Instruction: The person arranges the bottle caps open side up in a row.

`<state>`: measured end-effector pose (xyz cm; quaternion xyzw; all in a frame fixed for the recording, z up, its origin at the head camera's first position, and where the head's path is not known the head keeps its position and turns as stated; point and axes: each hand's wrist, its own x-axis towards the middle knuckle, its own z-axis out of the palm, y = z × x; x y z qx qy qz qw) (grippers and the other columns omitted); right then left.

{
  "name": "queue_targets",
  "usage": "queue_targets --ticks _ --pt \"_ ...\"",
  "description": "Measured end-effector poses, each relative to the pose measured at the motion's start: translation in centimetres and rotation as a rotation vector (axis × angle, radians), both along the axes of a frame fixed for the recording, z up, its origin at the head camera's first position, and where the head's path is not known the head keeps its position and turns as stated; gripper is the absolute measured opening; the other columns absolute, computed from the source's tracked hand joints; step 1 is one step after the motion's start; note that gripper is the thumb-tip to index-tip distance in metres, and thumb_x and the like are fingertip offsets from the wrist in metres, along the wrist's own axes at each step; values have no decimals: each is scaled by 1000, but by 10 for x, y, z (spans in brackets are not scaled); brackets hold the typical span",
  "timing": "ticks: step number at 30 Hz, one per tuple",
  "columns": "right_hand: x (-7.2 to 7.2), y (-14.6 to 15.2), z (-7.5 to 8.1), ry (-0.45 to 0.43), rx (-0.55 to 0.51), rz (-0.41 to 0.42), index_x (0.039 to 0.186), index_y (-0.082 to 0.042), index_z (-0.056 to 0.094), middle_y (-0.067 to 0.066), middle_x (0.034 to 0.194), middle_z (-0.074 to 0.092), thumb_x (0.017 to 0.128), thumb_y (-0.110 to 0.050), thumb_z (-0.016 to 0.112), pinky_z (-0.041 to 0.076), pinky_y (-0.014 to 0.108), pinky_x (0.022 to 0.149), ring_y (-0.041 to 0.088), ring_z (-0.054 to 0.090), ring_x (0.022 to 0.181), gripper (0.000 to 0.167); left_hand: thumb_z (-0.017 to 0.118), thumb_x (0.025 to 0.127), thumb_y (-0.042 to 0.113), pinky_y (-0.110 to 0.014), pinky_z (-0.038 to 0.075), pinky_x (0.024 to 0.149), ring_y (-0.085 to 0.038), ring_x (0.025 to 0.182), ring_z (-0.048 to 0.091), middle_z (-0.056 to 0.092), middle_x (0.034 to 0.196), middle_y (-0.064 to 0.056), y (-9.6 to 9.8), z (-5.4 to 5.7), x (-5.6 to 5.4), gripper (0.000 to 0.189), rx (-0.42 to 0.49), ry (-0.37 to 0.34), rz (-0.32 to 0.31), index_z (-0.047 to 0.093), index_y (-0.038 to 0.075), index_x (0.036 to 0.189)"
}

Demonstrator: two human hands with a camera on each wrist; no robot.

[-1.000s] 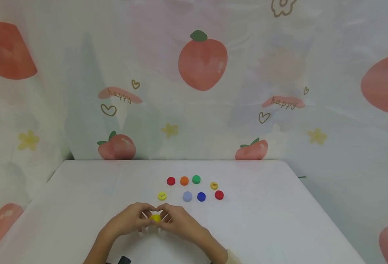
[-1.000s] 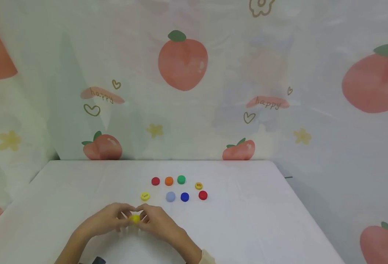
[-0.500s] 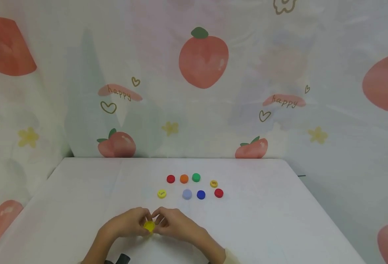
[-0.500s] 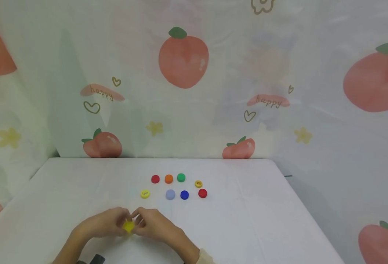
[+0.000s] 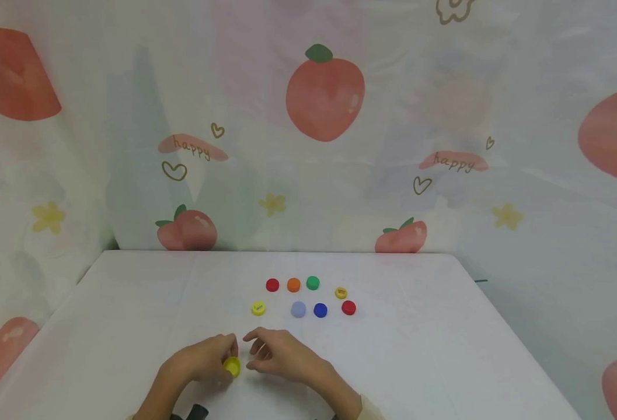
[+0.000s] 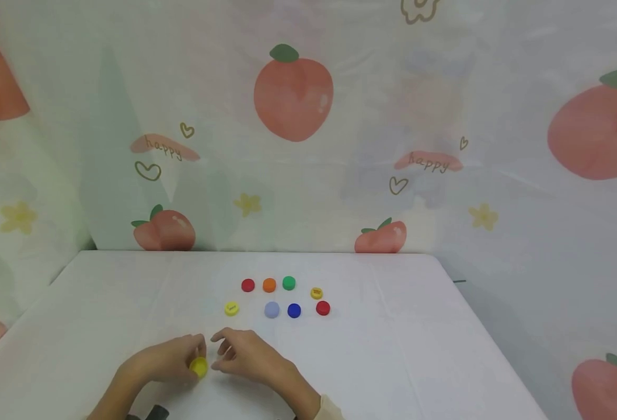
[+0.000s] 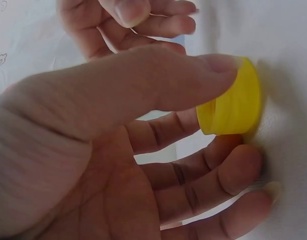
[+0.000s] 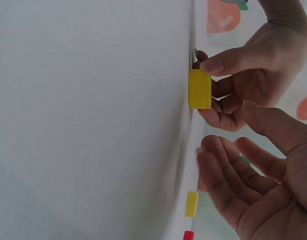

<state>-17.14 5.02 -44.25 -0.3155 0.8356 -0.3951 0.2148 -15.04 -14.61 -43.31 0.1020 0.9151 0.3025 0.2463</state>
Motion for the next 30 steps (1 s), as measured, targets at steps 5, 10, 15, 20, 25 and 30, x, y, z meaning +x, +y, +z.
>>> queue_targets --ticks 5,10,15,20,25,30 --pt "-1 0 -2 -14 -7 -22 113 -8 61 -9 89 65 85 -13 71 50 16 69 1 60 74 31 80 73 16 -37 45 65 -19 71 50 54 78 -3 -6 -1 0 34 5 -22 -12 55 10 95" --pt "-3 2 -5 37 20 -56 109 -9 62 -10 87 64 85 -14 71 49 16 69 1 59 74 26 77 76 36 -35 44 63 -17 70 51 55 79 -1 -10 2 -2 43 15 -17 -12 59 10 104" --pt "-7 5 -7 50 53 -135 107 -11 63 -10 85 63 85 -18 71 49 18 69 3 58 75 25 74 80 36 -35 45 61 -17 69 51 54 77 -1 -11 7 -3 40 10 47 32 60 10 107" --pt "-18 7 -6 83 87 -190 107 -11 63 -9 85 63 85 -20 71 49 19 69 5 58 76 25 72 83 29 -34 49 64 -17 71 52 56 80 -1 -13 6 -10 35 29 92 81 60 9 109" --pt "-30 7 -4 123 116 -242 109 -11 63 -7 87 63 85 -21 71 50 20 68 8 59 79 27 71 85 20 -32 49 63 -17 68 51 57 81 -2 -18 0 -20 29 62 120 137 61 8 109" --pt "-40 4 -5 163 123 -266 110 -9 64 -5 89 63 86 -21 70 50 21 69 9 59 80 28 71 84 16 -32 48 60 -18 68 52 58 82 -3 -19 -3 -29 26 83 154 149 62 7 108"
